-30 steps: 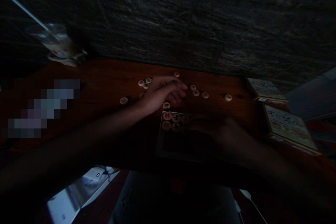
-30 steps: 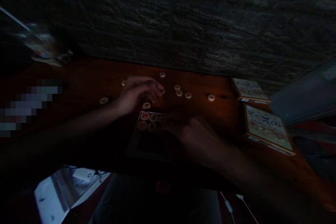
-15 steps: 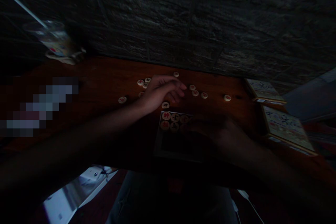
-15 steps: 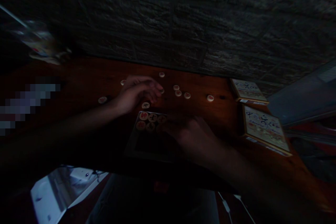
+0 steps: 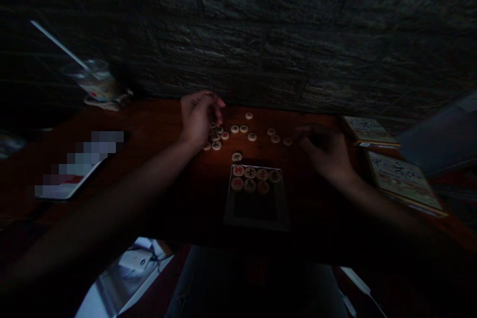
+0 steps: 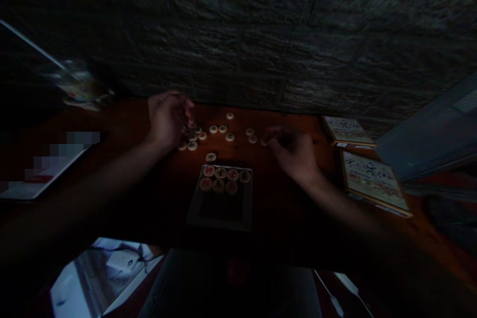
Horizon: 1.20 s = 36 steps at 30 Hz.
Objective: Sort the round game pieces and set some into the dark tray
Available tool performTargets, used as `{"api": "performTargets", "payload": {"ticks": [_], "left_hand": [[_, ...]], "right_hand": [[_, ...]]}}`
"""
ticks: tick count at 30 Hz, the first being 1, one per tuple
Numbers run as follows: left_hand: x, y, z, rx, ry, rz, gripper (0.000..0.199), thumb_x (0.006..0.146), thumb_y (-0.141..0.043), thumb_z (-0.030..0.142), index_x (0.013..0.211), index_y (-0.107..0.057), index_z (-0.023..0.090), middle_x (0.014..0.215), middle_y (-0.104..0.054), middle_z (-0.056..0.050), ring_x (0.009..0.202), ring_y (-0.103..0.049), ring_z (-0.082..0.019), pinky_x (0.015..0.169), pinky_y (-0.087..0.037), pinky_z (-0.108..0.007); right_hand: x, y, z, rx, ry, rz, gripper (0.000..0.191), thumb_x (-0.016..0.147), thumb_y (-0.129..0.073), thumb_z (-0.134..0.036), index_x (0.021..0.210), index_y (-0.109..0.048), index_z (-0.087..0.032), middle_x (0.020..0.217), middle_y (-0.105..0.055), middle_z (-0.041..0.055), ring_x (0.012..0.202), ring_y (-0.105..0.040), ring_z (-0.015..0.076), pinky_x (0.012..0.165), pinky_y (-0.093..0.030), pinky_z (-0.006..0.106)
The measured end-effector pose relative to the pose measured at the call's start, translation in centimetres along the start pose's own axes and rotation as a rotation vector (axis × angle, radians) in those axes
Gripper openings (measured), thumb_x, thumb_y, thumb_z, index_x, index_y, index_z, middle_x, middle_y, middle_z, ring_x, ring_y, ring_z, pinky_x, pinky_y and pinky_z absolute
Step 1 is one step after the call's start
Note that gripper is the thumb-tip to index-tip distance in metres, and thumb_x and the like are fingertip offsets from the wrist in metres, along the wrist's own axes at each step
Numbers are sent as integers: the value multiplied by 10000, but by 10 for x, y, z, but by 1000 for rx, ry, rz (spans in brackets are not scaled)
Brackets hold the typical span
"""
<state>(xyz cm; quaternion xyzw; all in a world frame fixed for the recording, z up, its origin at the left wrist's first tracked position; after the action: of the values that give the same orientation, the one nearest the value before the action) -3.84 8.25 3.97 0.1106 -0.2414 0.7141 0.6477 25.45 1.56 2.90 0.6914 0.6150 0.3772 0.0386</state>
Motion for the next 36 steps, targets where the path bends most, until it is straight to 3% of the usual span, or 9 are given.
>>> {"api": "performTargets", "payload": {"ticks": [3,6,10,13,17,19,23,27,36], "left_hand": [[11,14,6,27,-55,97,279,811,-619,301,547,-579,219,455,-419,37,373,-389,-98,356,-278,-225],[22,21,13,98,-54,122,303,837,-592,337,562,-536,224,470,-387,47,384,-350,-95,370,-272,-222],[37,15,20,257,-8,-6,236,840,-593,306,632,-644,204,487,-495,30,399,-424,-98,382,-311,-208],[39,10,17,401,14,-130,203,819,-628,292,681,-716,172,535,-598,-4,438,-504,-108,427,-374,-207],[31,30,6,612,-30,-162,208,845,-601,292,756,-747,172,595,-656,-6,525,-573,-130,515,-425,-221],[28,43,0,731,-48,-208,149,785,-653,247,804,-784,178,663,-713,-11,610,-627,-151,569,-445,-235],[31,57,-8,891,-59,-291,194,791,-625,250,857,-798,192,789,-783,-24,734,-697,-186,699,-505,-277],[33,55,-11,994,-70,-350,200,798,-604,264,826,-787,191,853,-810,-40,799,-732,-210,763,-527,-300],[31,53,-4,1113,-112,-369,252,833,-571,281,881,-793,171,869,-817,-68,786,-736,-218,736,-521,-299]], "right_hand": [[5,-2,12,26,-37,40,207,850,-621,-259,985,-757,-181,908,-810,93,777,-762,225,702,-584,337],[13,-14,12,36,-27,-13,276,860,-606,-286,1051,-751,-150,938,-808,108,792,-760,229,731,-586,355],[34,-43,1,64,19,-131,201,868,-632,-267,977,-769,-167,871,-809,82,771,-758,223,741,-582,349],[44,-63,-11,81,73,-139,175,876,-631,-237,949,-780,-179,874,-805,69,773,-744,209,758,-567,338],[35,-77,-14,127,103,-107,227,935,-567,-230,1058,-748,-168,873,-788,58,775,-730,193,738,-549,320],[27,-79,-12,160,121,-121,201,950,-579,-259,1046,-739,-186,833,-771,35,750,-717,184,722,-539,314],[24,-74,-4,174,93,-91,215,988,-562,-339,972,-725,-198,743,-738,19,656,-674,169,649,-510,304],[28,-74,-1,193,73,-95,190,960,-561,-298,934,-719,-194,720,-732,19,655,-684,182,652,-522,313],[25,-74,-3,202,106,-99,144,933,-581,-241,911,-720,-212,709,-731,2,645,-682,173,670,-534,302]]}}
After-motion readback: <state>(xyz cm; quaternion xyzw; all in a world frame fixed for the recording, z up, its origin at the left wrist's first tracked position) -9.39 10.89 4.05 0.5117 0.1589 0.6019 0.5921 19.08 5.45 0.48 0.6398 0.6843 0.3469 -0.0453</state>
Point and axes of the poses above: each hand's wrist, its own x-axis towards the middle knuckle, its own y-axis out of the back of the hand, z = x × y, the point moved 6 cm from there along x, towards the middle knuckle
